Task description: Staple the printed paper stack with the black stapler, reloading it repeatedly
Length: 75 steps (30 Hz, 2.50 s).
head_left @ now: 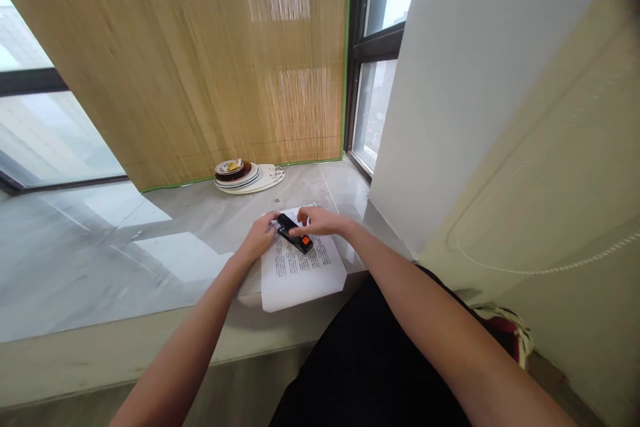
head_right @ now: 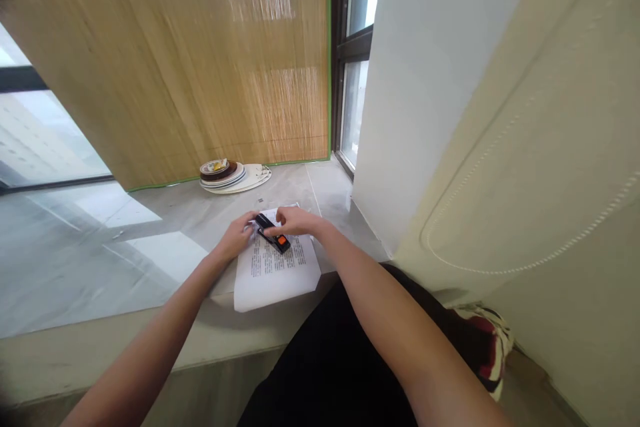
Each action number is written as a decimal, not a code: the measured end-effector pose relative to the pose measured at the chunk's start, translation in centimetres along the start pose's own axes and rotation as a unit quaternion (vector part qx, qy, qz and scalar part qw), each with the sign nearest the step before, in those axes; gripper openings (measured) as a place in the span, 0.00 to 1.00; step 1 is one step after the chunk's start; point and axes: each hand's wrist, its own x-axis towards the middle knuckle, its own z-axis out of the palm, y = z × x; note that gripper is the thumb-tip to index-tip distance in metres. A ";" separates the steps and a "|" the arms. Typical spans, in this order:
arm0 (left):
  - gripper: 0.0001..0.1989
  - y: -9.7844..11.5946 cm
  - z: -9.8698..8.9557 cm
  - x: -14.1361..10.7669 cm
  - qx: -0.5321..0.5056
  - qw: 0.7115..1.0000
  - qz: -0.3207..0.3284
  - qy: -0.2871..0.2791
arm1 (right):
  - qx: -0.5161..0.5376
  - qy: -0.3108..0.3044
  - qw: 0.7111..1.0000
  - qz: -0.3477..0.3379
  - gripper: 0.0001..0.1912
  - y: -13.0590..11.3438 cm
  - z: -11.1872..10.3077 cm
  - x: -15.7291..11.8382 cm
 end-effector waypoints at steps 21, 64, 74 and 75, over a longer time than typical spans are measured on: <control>0.20 1.0 -0.4 -0.1 -0.046 0.996 0.004 -0.077 | 0.043 0.094 0.995 -0.006 0.19 2.7 -1.2 -0.1; 0.35 -0.9 -2.4 0.3 -0.478 0.837 -0.244 0.103 | -0.220 0.205 0.937 -0.179 0.13 -3.5 2.7 -0.4; 0.13 0.7 -2.1 -0.1 -0.455 0.850 -0.232 0.127 | -0.419 0.208 0.821 -0.328 0.18 -4.0 4.4 -0.5; 0.11 0.9 -2.1 -0.1 -0.453 0.853 -0.229 0.123 | -0.389 0.209 0.840 -0.314 0.18 -4.1 4.3 -0.6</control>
